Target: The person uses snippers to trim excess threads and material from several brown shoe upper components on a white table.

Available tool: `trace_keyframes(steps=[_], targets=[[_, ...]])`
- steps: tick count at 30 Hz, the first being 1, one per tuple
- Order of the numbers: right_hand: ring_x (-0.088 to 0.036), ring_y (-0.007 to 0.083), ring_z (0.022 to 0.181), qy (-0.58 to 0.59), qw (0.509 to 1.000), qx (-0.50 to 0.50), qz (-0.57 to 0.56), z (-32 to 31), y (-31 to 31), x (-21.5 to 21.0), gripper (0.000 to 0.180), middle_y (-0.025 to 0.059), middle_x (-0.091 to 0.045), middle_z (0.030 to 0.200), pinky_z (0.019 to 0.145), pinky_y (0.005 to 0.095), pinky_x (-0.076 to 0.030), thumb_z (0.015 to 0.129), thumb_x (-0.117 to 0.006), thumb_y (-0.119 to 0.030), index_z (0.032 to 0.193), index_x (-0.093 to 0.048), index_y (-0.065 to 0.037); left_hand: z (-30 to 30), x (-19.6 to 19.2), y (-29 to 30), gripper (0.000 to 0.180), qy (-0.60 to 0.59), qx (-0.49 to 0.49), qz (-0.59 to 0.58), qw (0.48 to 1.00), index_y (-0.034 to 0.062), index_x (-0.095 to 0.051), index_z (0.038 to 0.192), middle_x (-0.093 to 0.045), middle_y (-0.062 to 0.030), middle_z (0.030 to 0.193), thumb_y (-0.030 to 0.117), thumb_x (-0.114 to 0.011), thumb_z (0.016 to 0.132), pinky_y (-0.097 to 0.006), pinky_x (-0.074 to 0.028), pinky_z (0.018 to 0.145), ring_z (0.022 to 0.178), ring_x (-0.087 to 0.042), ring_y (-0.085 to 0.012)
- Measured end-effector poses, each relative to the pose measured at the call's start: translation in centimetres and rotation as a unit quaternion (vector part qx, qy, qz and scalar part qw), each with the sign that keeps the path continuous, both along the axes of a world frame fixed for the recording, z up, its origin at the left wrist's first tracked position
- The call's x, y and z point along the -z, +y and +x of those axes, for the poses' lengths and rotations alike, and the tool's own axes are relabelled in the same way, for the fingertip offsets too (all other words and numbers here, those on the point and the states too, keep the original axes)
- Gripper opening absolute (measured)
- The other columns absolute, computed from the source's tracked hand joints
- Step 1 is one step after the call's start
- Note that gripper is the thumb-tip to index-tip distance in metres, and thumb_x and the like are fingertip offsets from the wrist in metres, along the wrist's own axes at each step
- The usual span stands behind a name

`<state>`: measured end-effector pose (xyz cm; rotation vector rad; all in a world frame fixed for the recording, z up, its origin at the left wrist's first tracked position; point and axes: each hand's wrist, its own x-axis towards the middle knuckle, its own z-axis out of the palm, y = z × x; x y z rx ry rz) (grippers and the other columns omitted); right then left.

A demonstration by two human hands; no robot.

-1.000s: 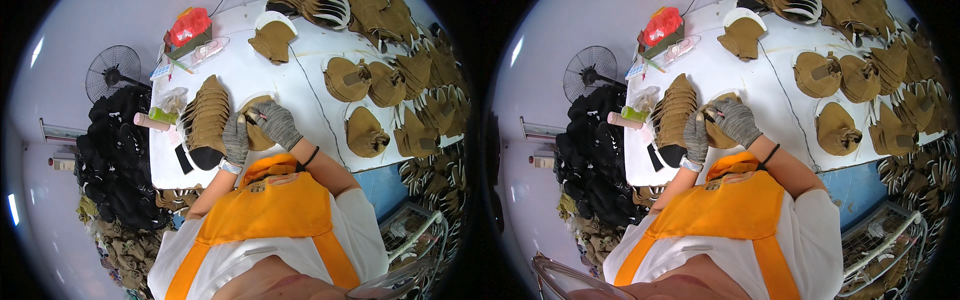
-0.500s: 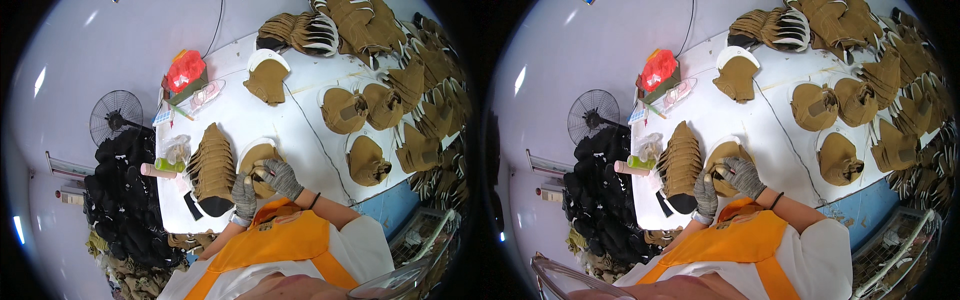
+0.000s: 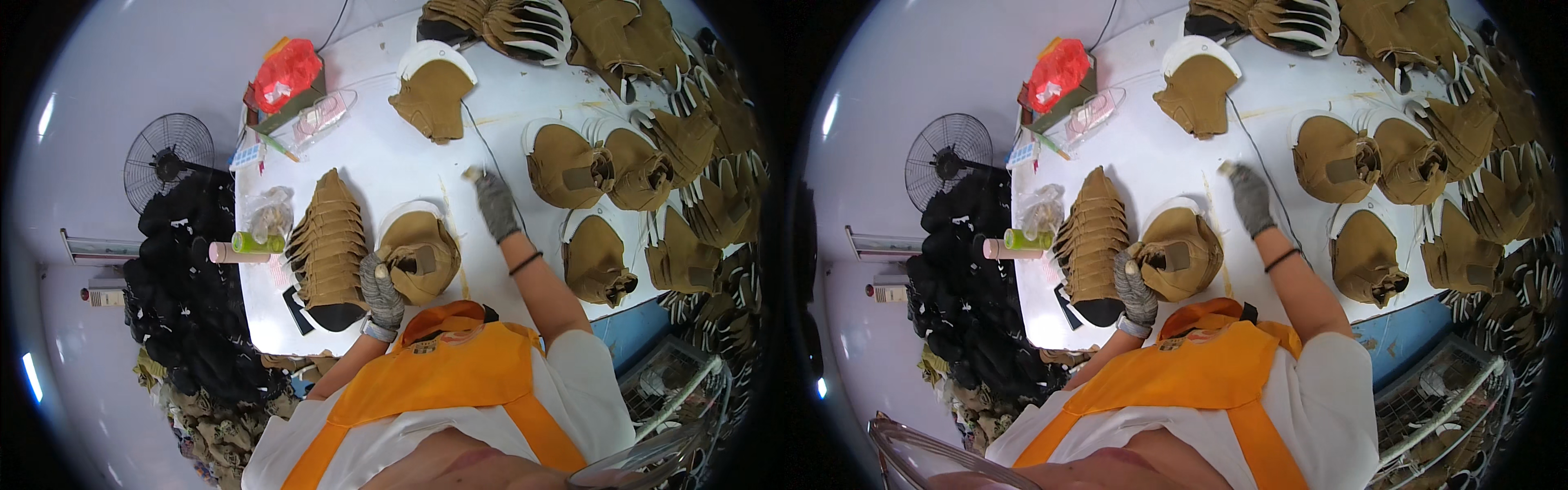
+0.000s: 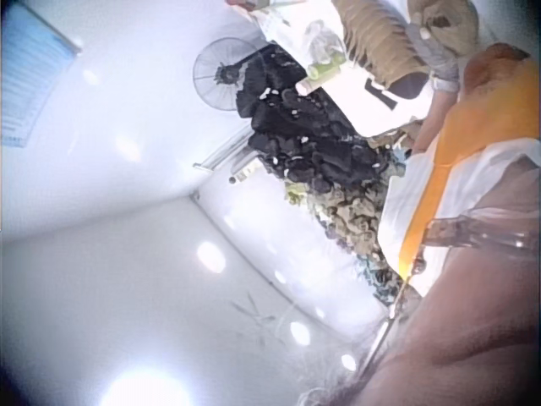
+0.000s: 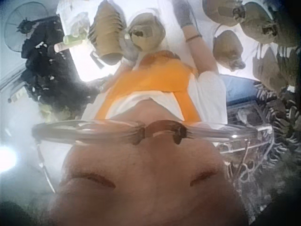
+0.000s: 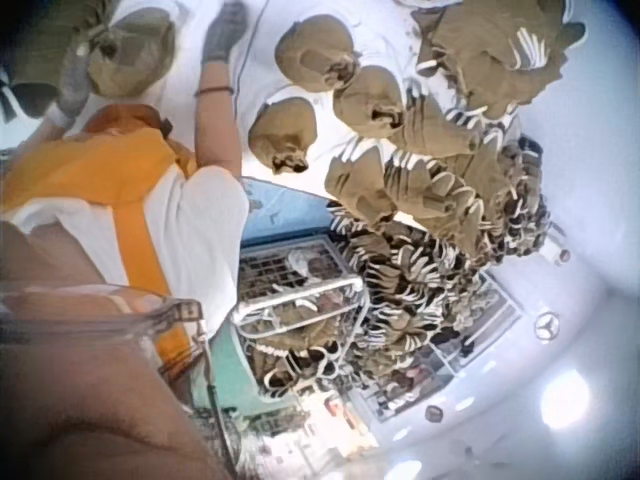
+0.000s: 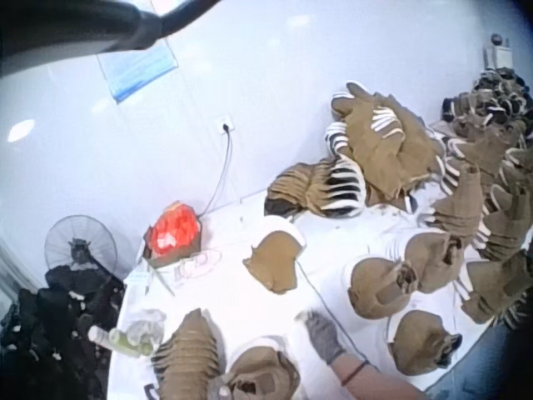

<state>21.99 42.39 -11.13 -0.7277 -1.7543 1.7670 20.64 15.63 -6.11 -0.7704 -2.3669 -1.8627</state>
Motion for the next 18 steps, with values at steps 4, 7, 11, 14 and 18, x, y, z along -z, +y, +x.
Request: trace_keyframes(steps=[4,7,11,14,18], targets=[[-0.059,0.0216,0.087,-0.160,0.969,0.029,0.188,-4.5,5.8,3.4,0.031,0.0108,-0.064,0.096,0.083,0.0327,-0.047,0.085,-0.064,-0.028,0.106,-0.062,-0.007,-0.4,0.1,0.0,0.040,-0.017,-0.009,-0.010,1.000,-0.0015,-0.054,0.112,-0.055,-0.0109,0.106,0.032,-0.036,0.099,-0.034,-0.043,0.088,0.097,-0.053,-0.0209],[-0.059,0.0286,0.094,-0.195,0.913,-0.003,0.359,-8.0,5.7,1.9,0.036,0.0148,-0.057,0.107,0.084,0.0378,-0.048,0.080,-0.067,-0.023,0.112,-0.058,-0.009,-0.3,-0.4,0.3,0.039,0.005,-0.028,-0.016,0.999,-0.0012,-0.054,0.111,-0.055,-0.0107,0.104,0.032,-0.037,0.099,-0.034,-0.044,0.086,0.095,-0.054,-0.0211],[-0.058,0.0319,0.097,-0.241,0.885,-0.017,0.398,-11.6,5.7,2.7,0.039,0.0167,-0.052,0.114,0.084,0.0404,-0.049,0.076,-0.068,-0.016,0.113,-0.056,-0.010,-0.5,0.6,0.4,0.036,0.002,-0.051,0.006,0.999,-0.0003,-0.059,0.104,-0.058,-0.0136,0.103,0.029,-0.039,0.097,-0.037,-0.043,0.086,0.095,-0.055,-0.0258],[-0.057,0.0330,0.097,-0.154,0.962,-0.017,0.226,-14.4,7.7,7.2,0.039,0.0162,-0.053,0.110,0.083,0.0406,-0.049,0.075,-0.065,-0.009,0.113,-0.055,-0.009,-0.6,-0.4,0.7,0.036,0.022,-0.044,-0.009,0.999,0.0000,-0.058,0.104,-0.058,-0.0134,0.104,0.030,-0.039,0.097,-0.036,-0.044,0.086,0.096,-0.055,-0.0249],[-0.057,0.0341,0.098,-0.171,0.905,-0.042,0.389,-14.1,7.7,6.4,0.034,0.0160,-0.054,0.111,0.087,0.0400,-0.048,0.077,-0.056,-0.005,0.111,-0.058,-0.012,-0.6,0.2,0.3,0.039,0.018,-0.047,-0.017,0.999,-0.0001,-0.057,0.106,-0.057,-0.0126,0.105,0.034,-0.039,0.098,-0.036,-0.045,0.084,0.094,-0.056,-0.0242]])
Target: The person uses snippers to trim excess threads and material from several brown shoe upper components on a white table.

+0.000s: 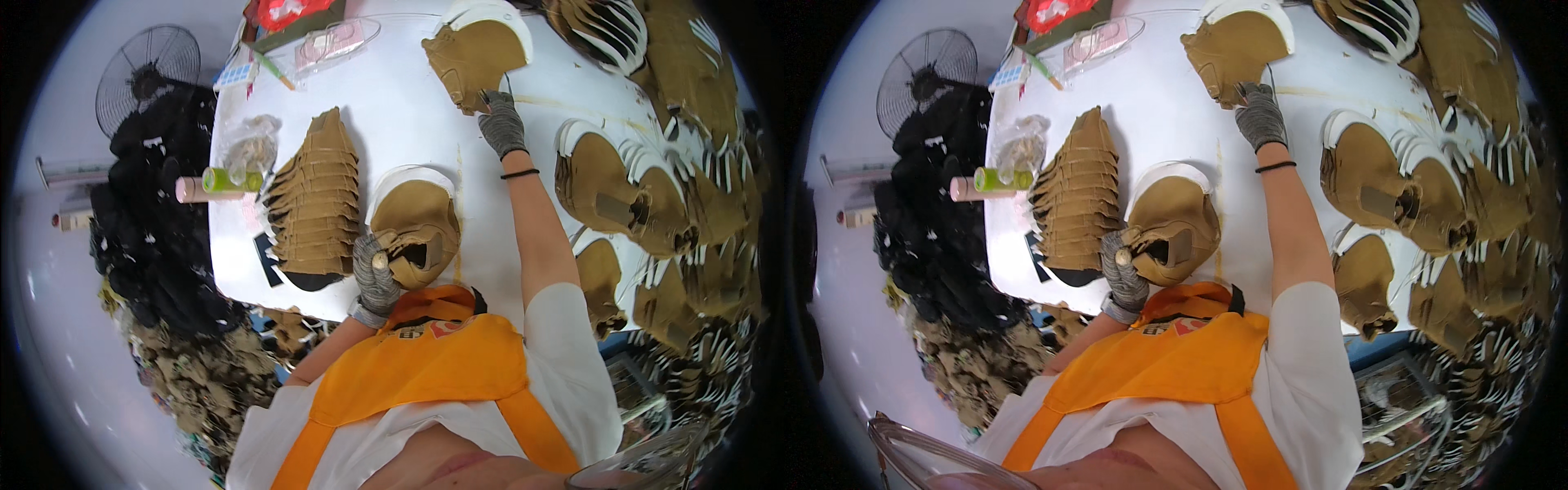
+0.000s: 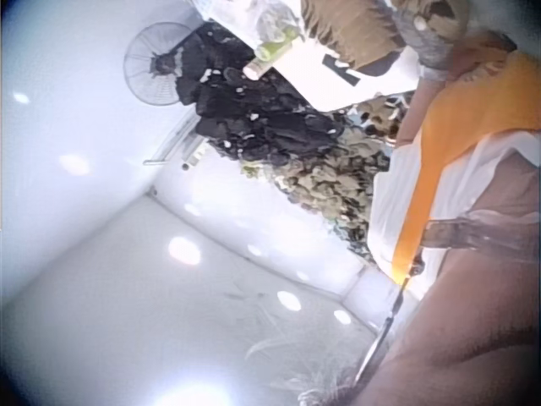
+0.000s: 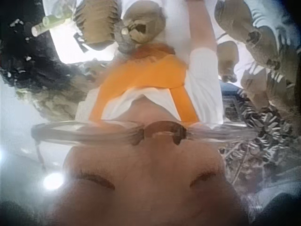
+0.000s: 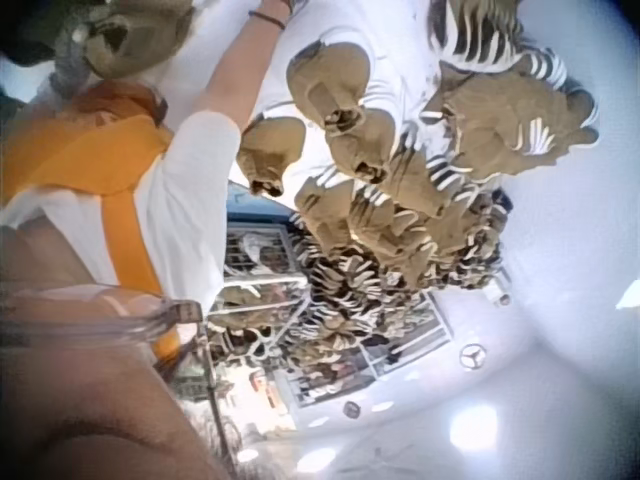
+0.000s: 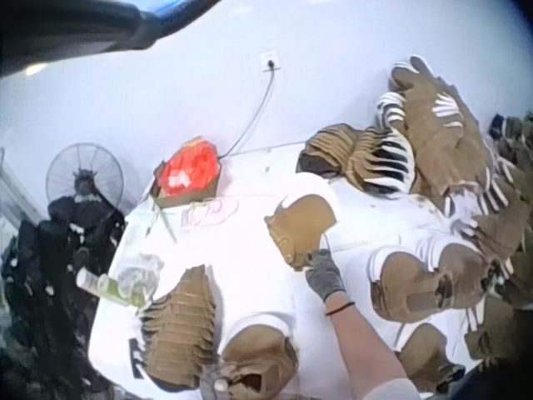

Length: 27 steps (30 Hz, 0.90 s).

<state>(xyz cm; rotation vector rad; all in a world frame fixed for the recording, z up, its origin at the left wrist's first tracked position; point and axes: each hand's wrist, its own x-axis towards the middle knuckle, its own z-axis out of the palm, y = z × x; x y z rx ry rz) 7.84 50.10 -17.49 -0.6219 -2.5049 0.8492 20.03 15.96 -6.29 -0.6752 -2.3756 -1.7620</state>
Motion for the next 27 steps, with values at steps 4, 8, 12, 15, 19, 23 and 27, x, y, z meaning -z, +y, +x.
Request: trace_keyframes(steps=[4,8,12,15,19,23,27], targets=[[-0.057,0.0314,0.101,0.009,0.996,-0.061,0.070,1.1,0.1,-0.1,0.033,0.0126,-0.054,0.115,0.087,0.0411,-0.047,0.083,-0.055,-0.014,0.116,-0.057,-0.016,-0.7,-0.5,-0.3,0.036,0.044,0.013,-0.045,0.998,0.0030,-0.061,0.103,-0.060,-0.0137,0.102,0.031,-0.039,0.096,-0.039,-0.045,0.082,0.092,-0.057,-0.0276],[-0.059,0.0333,0.092,-0.073,0.985,-0.086,0.130,-0.3,-1.2,-1.7,0.026,0.0119,-0.052,0.113,0.076,0.0432,-0.050,0.084,-0.051,-0.018,0.109,-0.057,-0.018,-1.1,-1.6,-0.6,0.032,0.035,0.003,-0.059,0.998,0.0060,-0.062,0.103,-0.061,-0.0112,0.101,0.028,-0.041,0.094,-0.041,-0.043,0.087,0.093,-0.055,-0.0302],[-0.058,0.0329,0.101,-0.111,0.959,-0.091,0.246,-1.0,-0.4,-1.4,0.030,0.0172,-0.054,0.118,0.083,0.0400,-0.048,0.081,-0.059,-0.011,0.111,-0.059,-0.010,-1.2,-0.9,-1.3,0.033,0.030,0.033,-0.056,0.997,0.0058,-0.062,0.103,-0.061,-0.0119,0.101,0.028,-0.039,0.095,-0.042,-0.042,0.088,0.096,-0.055,-0.0302],[-0.058,0.0263,0.092,-0.023,0.991,-0.099,0.090,-1.9,-0.6,-3.6,0.021,0.0155,-0.061,0.102,0.081,0.0348,-0.046,0.082,-0.064,-0.013,0.100,-0.062,-0.003,-1.0,-0.5,-1.9,0.033,0.047,0.028,-0.083,0.995,0.0056,-0.061,0.103,-0.060,-0.0125,0.100,0.028,-0.038,0.096,-0.042,-0.041,0.089,0.096,-0.054,-0.0304],[-0.055,0.0136,0.073,0.268,0.943,-0.103,-0.166,0.2,-5.8,-15.5,0.026,0.0056,-0.061,0.080,0.069,0.0268,-0.046,0.084,-0.069,-0.023,0.094,-0.060,-0.001,-0.8,-0.7,-1.9,0.040,0.087,0.018,-0.148,0.985,0.0106,-0.060,0.105,-0.060,-0.0095,0.103,0.034,-0.069,0.074,-0.041,-0.044,0.083,0.095,-0.056,-0.0287],[-0.052,0.0163,0.069,0.099,0.994,-0.037,0.026,2.3,-4.0,-17.0,0.023,0.0045,-0.059,0.077,0.068,0.0289,-0.045,0.084,-0.066,-0.022,0.092,-0.060,0.000,-0.8,-1.1,-1.4,0.028,0.100,0.037,-0.027,0.994,0.0064,-0.060,0.104,-0.061,-0.0110,0.101,0.024,-0.062,0.083,-0.042,-0.044,0.082,0.091,-0.057,-0.0306],[-0.056,0.0148,0.078,0.267,0.959,-0.042,-0.079,6.8,-7.5,-23.7,0.026,0.0074,-0.064,0.088,0.075,0.0275,-0.046,0.084,-0.069,-0.019,0.096,-0.061,0.002,0.3,-0.4,-1.3,0.025,0.013,0.021,0.006,1.000,0.0034,-0.062,0.100,-0.061,-0.0140,0.095,0.023,-0.049,0.091,-0.040,-0.046,0.080,0.089,-0.058,-0.0312]])
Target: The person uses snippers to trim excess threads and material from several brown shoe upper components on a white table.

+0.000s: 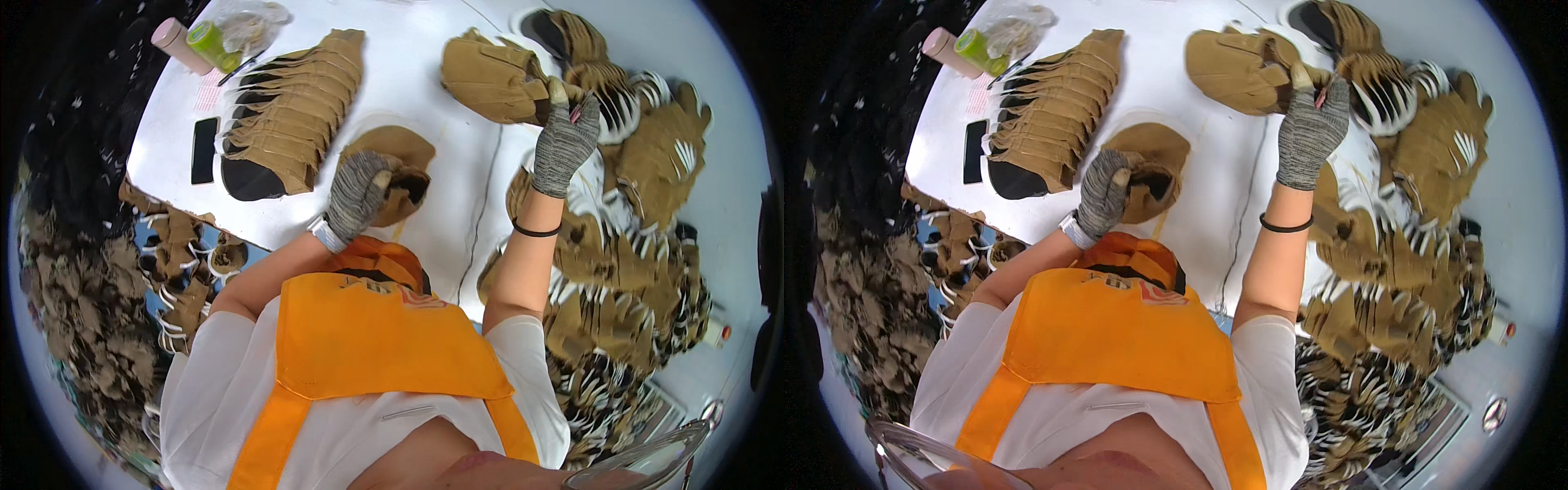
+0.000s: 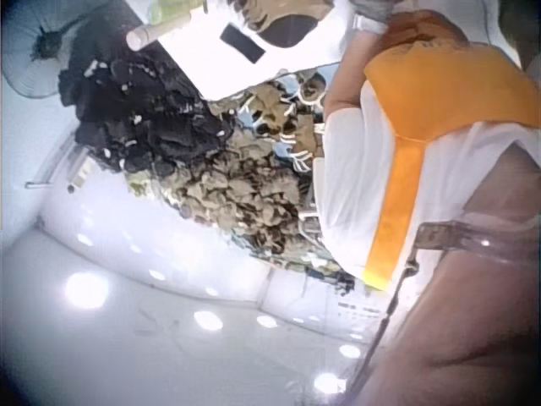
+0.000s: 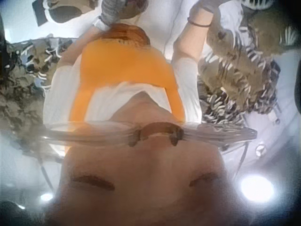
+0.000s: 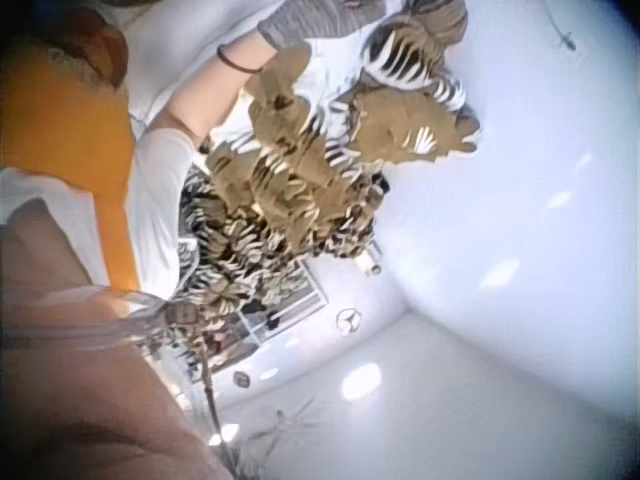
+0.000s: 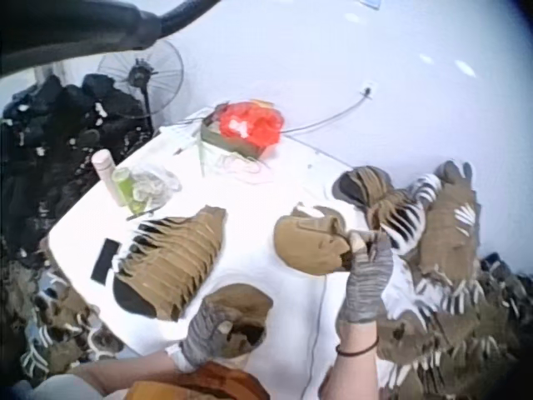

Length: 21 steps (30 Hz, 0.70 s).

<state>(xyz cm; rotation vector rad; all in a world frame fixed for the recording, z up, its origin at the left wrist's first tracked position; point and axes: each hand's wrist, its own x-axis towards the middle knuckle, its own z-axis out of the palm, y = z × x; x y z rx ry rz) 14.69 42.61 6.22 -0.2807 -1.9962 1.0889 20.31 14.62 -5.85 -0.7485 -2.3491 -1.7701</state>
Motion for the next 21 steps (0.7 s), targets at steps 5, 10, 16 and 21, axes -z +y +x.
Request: trace_keyframes(steps=[5,10,16,21], targets=[[-0.055,0.0132,0.079,-0.012,0.985,-0.025,-0.170,6.8,-5.2,-6.9,0.029,0.0064,-0.062,0.090,0.072,0.0259,-0.047,0.084,-0.069,-0.022,0.099,-0.061,0.001,-0.6,-0.1,0.0,0.022,0.210,-0.046,-0.030,0.976,-0.0001,-0.060,0.097,-0.059,-0.0132,0.087,0.019,-0.051,0.094,-0.033,-0.048,0.074,0.081,-0.058,-0.0256],[-0.056,0.0136,0.078,-0.023,0.977,-0.058,-0.206,11.4,-6.0,-9.1,0.031,0.0069,-0.062,0.090,0.070,0.0258,-0.048,0.082,-0.071,-0.023,0.099,-0.062,0.001,1.3,-11.3,0.1,0.049,-0.156,0.181,0.244,0.940,0.0005,-0.051,0.116,-0.060,-0.0089,0.102,0.027,-0.072,0.080,-0.028,-0.046,0.086,0.098,-0.056,-0.0172],[-0.058,0.0134,0.084,0.079,0.985,-0.056,-0.146,13.0,-8.0,-7.6,0.031,0.0071,-0.062,0.092,0.075,0.0274,-0.049,0.083,-0.068,-0.023,0.103,-0.063,0.000,4.2,-16.6,1.2,0.050,-0.218,0.226,0.230,0.921,-0.0004,-0.048,0.121,-0.060,-0.0087,0.110,0.026,-0.068,0.084,-0.030,-0.049,0.083,0.097,-0.057,-0.0169],[-0.055,0.0103,0.081,0.245,0.968,-0.043,-0.024,16.4,-8.3,-11.9,0.031,0.0031,-0.063,0.094,0.072,0.0221,-0.046,0.077,-0.071,-0.005,0.107,-0.064,0.000,6.5,-22.0,1.4,0.051,-0.320,0.201,0.349,0.857,-0.0018,-0.050,0.120,-0.060,-0.0100,0.111,0.026,-0.070,0.082,-0.029,-0.050,0.081,0.094,-0.060,-0.0159]])
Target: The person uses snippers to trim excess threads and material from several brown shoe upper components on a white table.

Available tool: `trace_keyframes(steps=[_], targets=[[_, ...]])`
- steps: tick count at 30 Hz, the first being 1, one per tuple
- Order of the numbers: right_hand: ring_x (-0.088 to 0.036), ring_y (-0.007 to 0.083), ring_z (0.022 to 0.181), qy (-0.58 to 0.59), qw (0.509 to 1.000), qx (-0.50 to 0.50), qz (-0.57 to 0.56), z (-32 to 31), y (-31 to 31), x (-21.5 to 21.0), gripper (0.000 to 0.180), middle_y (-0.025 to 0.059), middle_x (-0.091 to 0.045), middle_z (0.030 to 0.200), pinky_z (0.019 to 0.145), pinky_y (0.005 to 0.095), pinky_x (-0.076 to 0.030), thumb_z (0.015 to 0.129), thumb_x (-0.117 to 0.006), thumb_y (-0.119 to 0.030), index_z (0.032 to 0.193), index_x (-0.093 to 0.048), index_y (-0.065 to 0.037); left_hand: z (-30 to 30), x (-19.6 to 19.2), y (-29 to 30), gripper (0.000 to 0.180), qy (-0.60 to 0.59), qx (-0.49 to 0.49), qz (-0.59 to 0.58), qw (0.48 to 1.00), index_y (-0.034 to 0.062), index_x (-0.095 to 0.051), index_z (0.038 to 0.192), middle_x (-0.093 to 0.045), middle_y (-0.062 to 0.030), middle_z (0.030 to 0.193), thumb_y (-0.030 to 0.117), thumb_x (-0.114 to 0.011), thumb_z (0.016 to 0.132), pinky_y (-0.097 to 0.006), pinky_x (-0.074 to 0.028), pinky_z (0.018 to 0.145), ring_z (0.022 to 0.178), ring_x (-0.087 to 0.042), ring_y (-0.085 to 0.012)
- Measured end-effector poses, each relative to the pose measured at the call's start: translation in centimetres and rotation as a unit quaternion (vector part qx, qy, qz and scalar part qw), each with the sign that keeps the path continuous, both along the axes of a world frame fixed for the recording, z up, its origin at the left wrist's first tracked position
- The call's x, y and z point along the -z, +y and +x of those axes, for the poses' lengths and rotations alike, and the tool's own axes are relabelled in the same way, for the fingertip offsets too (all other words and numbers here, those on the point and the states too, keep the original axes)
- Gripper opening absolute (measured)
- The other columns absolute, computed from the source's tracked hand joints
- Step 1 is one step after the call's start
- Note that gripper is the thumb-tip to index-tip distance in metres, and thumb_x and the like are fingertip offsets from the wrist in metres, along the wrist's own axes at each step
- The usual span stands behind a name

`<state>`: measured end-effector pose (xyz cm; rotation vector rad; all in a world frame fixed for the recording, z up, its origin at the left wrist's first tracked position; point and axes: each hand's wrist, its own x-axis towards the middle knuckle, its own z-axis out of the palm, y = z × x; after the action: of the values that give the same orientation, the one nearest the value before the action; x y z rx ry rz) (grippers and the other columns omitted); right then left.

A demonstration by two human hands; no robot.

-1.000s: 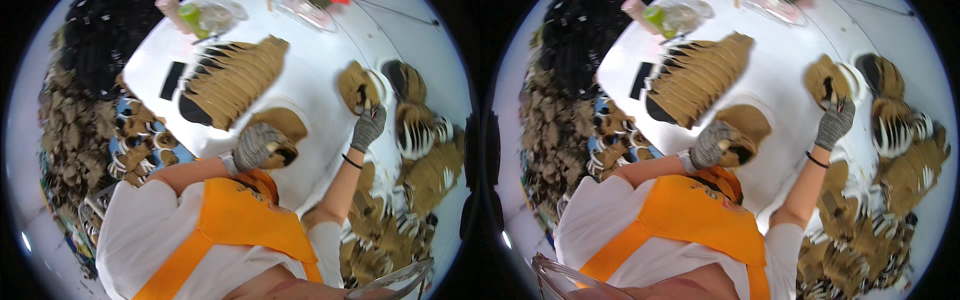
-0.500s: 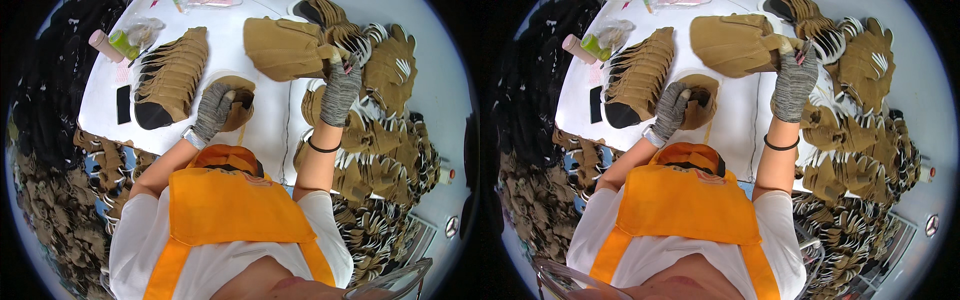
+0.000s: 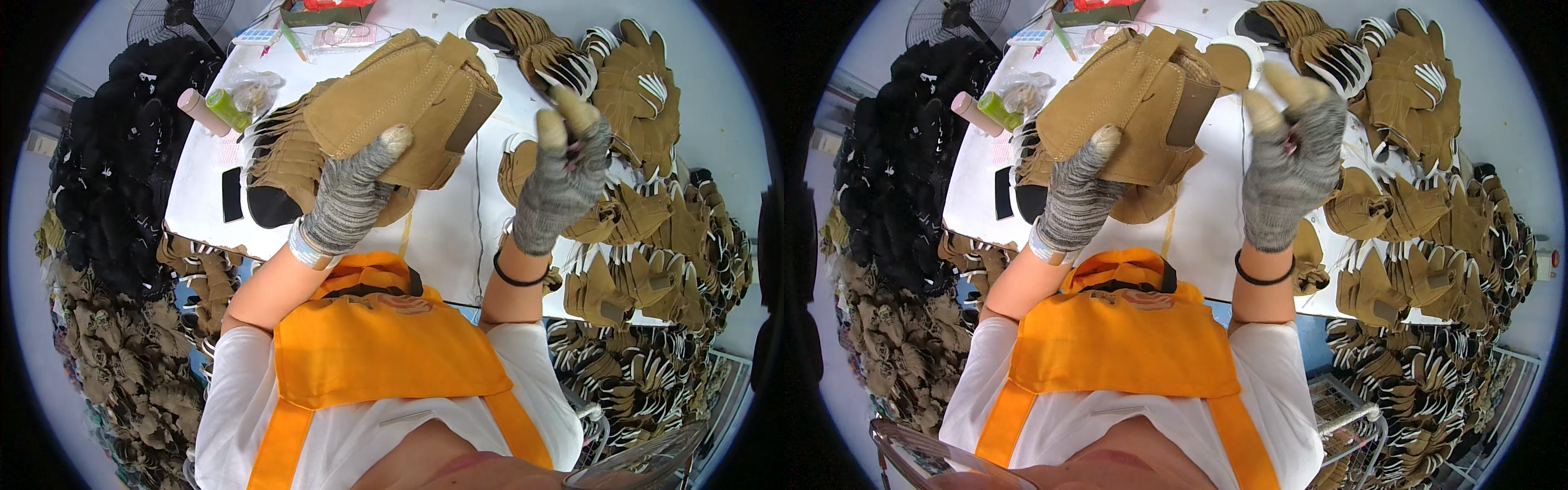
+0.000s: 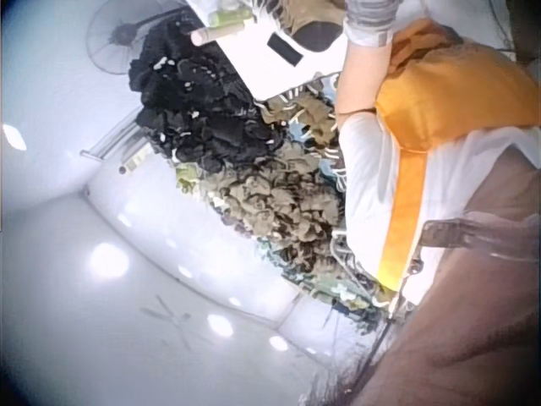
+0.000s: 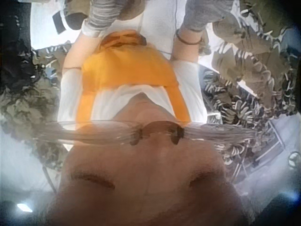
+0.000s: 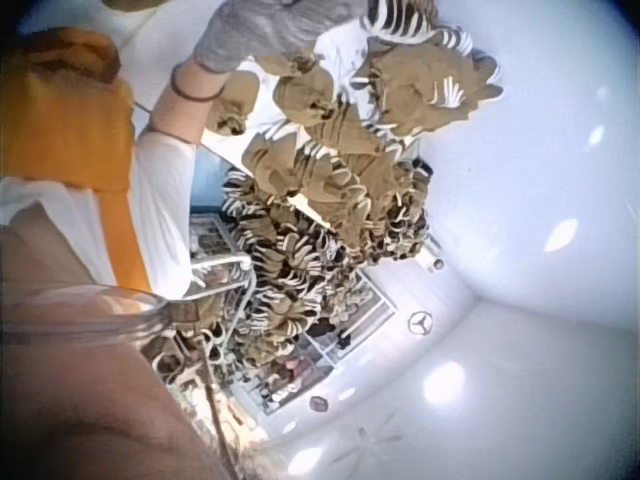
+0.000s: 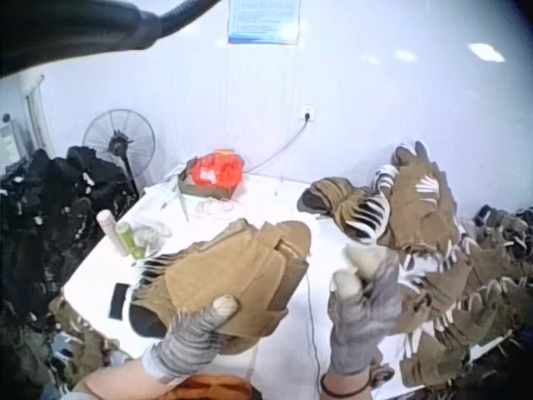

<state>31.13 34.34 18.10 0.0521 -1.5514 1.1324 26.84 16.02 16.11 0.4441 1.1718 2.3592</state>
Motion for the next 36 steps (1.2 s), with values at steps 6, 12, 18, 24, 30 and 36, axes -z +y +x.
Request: trace_keyframes(steps=[6,12,18,24,30,36], targets=[[-0.059,0.0164,0.077,-0.128,0.961,0.034,0.243,2.2,-1.7,-1.4,0.034,0.0036,-0.056,0.090,0.062,0.0275,-0.050,0.069,-0.070,0.000,0.100,-0.069,-0.013,0.8,-0.4,0.7,0.046,0.092,-0.033,-0.053,0.994,-0.0010,-0.053,0.117,-0.061,-0.0080,0.108,0.022,-0.071,0.082,-0.029,-0.050,0.080,0.093,-0.060,-0.0147],[-0.059,0.0221,0.073,-0.168,0.922,0.135,0.322,4.0,-2.3,-1.5,0.033,0.0054,-0.055,0.089,0.061,0.0315,-0.051,0.067,-0.073,-0.009,0.099,-0.065,-0.012,0.8,-1.3,-0.5,0.034,0.403,-0.078,-0.200,0.890,0.0028,-0.059,0.112,-0.064,-0.0098,0.103,0.020,-0.069,0.084,-0.031,-0.049,0.078,0.092,-0.062,-0.0187],[-0.060,0.0192,0.077,-0.206,0.959,0.062,0.184,5.0,-4.8,0.6,0.039,0.0056,-0.055,0.094,0.067,0.0304,-0.052,0.069,-0.078,-0.016,0.101,-0.056,-0.005,0.3,-0.5,-1.5,0.031,0.486,-0.106,-0.213,0.841,0.0050,-0.060,0.110,-0.064,-0.0117,0.098,0.018,-0.069,0.084,-0.032,-0.049,0.077,0.091,-0.062,-0.0245],[-0.057,0.0101,0.079,-0.176,0.979,0.050,0.089,6.8,-7.3,1.5,0.053,-0.0003,-0.057,0.092,0.073,0.0231,-0.050,0.070,-0.080,-0.015,0.115,-0.054,-0.007,-1.3,0.1,-3.3,0.036,0.277,0.032,-0.094,0.956,0.0032,-0.055,0.114,-0.061,-0.0073,0.105,0.016,-0.069,0.083,-0.030,-0.049,0.078,0.094,-0.060,-0.0173],[-0.053,0.0097,0.076,-0.094,0.992,0.079,-0.031,7.5,-8.5,-0.6,0.021,0.0009,-0.061,0.086,0.069,0.0237,-0.044,0.080,-0.072,-0.014,0.096,-0.063,-0.003,-0.3,-1.7,-4.5,0.046,0.111,0.113,-0.014,0.987,-0.0005,-0.054,0.115,-0.062,-0.0083,0.105,0.019,-0.073,0.078,-0.029,-0.051,0.080,0.093,-0.060,-0.0155],[-0.051,0.0094,0.068,-0.174,0.972,0.161,-0.007,7.7,-9.9,-0.4,0.022,0.0006,-0.059,0.082,0.067,0.0249,-0.045,0.080,-0.072,-0.014,0.097,-0.062,-0.003,-1.0,0.5,-4.5,0.034,0.231,0.096,-0.065,0.966,0.0018,-0.057,0.113,-0.064,-0.0069,0.101,0.019,-0.068,0.085,-0.030,-0.050,0.077,0.090,-0.060,-0.0150]])
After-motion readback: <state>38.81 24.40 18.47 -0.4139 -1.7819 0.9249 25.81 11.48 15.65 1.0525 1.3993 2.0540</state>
